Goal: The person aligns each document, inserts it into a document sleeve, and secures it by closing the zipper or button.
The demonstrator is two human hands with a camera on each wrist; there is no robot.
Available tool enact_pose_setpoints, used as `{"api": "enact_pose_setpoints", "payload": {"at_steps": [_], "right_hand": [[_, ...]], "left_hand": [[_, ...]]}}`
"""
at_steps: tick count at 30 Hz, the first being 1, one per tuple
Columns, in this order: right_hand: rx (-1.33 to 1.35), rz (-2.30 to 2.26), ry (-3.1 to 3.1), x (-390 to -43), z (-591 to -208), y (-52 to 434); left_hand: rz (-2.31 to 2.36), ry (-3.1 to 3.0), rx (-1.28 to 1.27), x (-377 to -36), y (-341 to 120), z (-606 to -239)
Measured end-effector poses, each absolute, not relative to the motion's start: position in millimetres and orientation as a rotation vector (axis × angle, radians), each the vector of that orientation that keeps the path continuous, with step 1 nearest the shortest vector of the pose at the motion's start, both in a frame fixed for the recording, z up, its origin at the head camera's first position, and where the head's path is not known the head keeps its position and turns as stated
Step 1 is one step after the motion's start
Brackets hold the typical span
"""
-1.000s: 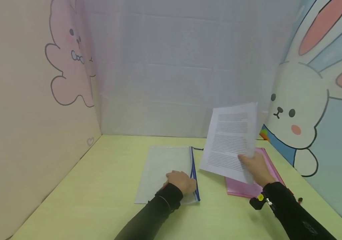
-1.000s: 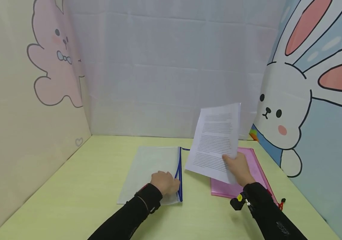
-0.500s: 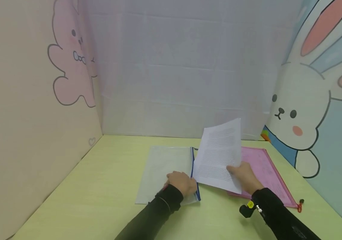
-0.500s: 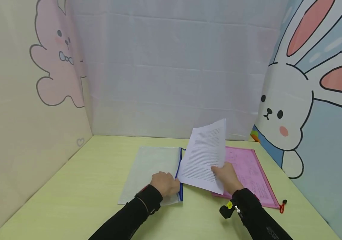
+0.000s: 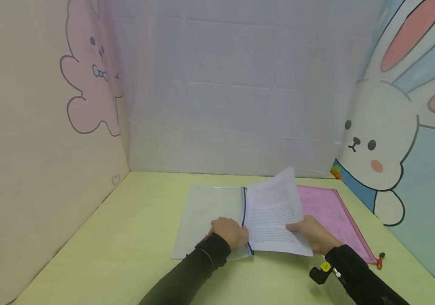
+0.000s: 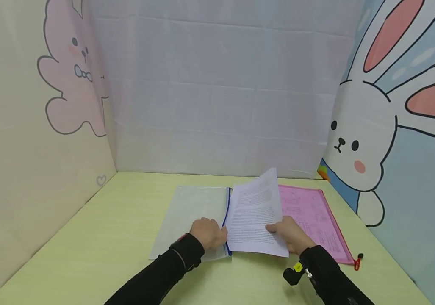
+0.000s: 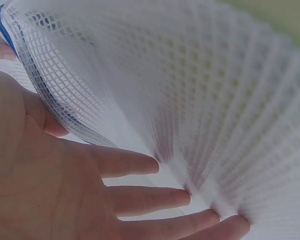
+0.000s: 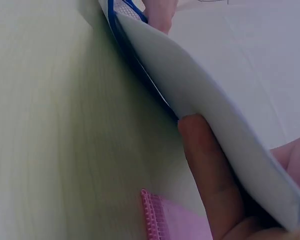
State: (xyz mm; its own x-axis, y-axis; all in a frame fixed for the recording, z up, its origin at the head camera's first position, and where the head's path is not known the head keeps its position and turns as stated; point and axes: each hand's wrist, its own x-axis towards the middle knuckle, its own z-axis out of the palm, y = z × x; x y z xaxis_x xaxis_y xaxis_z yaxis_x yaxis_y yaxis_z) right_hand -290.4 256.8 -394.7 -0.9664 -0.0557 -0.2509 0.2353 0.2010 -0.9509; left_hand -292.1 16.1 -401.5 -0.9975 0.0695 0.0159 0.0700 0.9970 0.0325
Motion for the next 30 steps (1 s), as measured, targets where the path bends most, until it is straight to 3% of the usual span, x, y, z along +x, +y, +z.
{"api": "enact_pose_setpoints", "payload": {"at_steps": [30], "right_hand": [[0.027,-1.624,2.301,-305.7,-390.1,271.0]], "left_hand": [[-0.146,-3.181,-0.078,-287.1,15.8,-404.0]]}}
